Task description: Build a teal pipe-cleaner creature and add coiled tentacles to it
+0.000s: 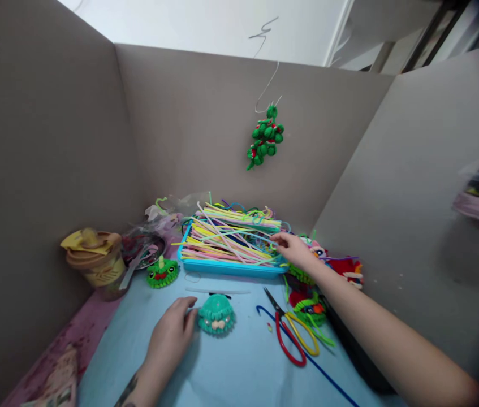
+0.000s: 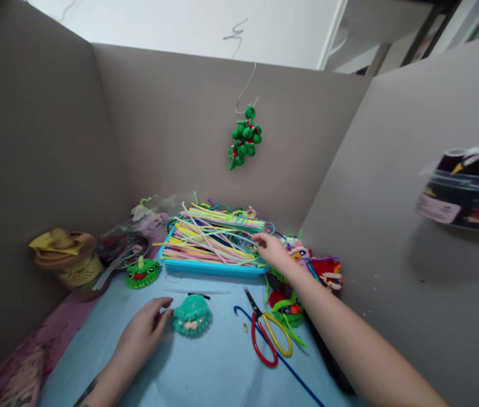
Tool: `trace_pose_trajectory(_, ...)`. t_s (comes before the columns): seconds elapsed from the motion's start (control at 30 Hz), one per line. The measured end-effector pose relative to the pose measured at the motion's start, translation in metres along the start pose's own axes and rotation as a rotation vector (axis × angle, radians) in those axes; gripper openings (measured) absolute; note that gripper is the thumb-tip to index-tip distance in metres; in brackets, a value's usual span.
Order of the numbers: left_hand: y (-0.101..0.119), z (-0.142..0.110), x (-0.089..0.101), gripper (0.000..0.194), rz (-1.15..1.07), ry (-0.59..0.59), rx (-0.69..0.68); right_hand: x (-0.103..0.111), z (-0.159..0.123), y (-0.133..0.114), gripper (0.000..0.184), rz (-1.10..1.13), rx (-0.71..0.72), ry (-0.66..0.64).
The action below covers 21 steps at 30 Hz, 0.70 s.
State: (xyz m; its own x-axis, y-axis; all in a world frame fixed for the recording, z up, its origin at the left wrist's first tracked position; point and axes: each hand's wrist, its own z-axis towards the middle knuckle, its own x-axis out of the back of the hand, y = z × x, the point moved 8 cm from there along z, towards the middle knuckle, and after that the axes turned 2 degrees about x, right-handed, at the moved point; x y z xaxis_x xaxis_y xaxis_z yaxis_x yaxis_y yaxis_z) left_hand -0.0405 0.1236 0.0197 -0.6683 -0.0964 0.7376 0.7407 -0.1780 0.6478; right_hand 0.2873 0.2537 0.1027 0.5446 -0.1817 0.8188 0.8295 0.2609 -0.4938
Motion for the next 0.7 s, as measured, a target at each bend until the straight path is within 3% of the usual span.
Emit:
trace_pose_trajectory(0.1,-0.003,0.0,0.002,0.029,-0.014,0.028,-0.007,-0.019,-0.015,0.001,0.02,-0.001,-0.006,-0.167)
trace_pose_trajectory(0.17,-0.004,0.0,0.005,0.029,-0.024,0.059,-0.015,-0.025,-0.026,-0.005,0.013,-0.028,0.014,-0.201)
trace_pose_trajectory(0.4,-0.005,0.002,0.012,0.029,-0.05,0.142,-0.013,-0.011,-0.048,-0.017,0.025,-0.105,0.022,-0.021)
trace_pose_trajectory(0.6,0.0,0.001,0.008,0.031,-0.035,0.103,-0.027,-0.019,-0.035,-0.018,0.023,-0.242,0.043,-0.114)
trace_pose_trajectory(0.7,-0.002,0.002,0.007,0.031,-0.016,0.084,-0.017,0.002,-0.015,-0.011,0.026,-0.308,-0.004,0.097)
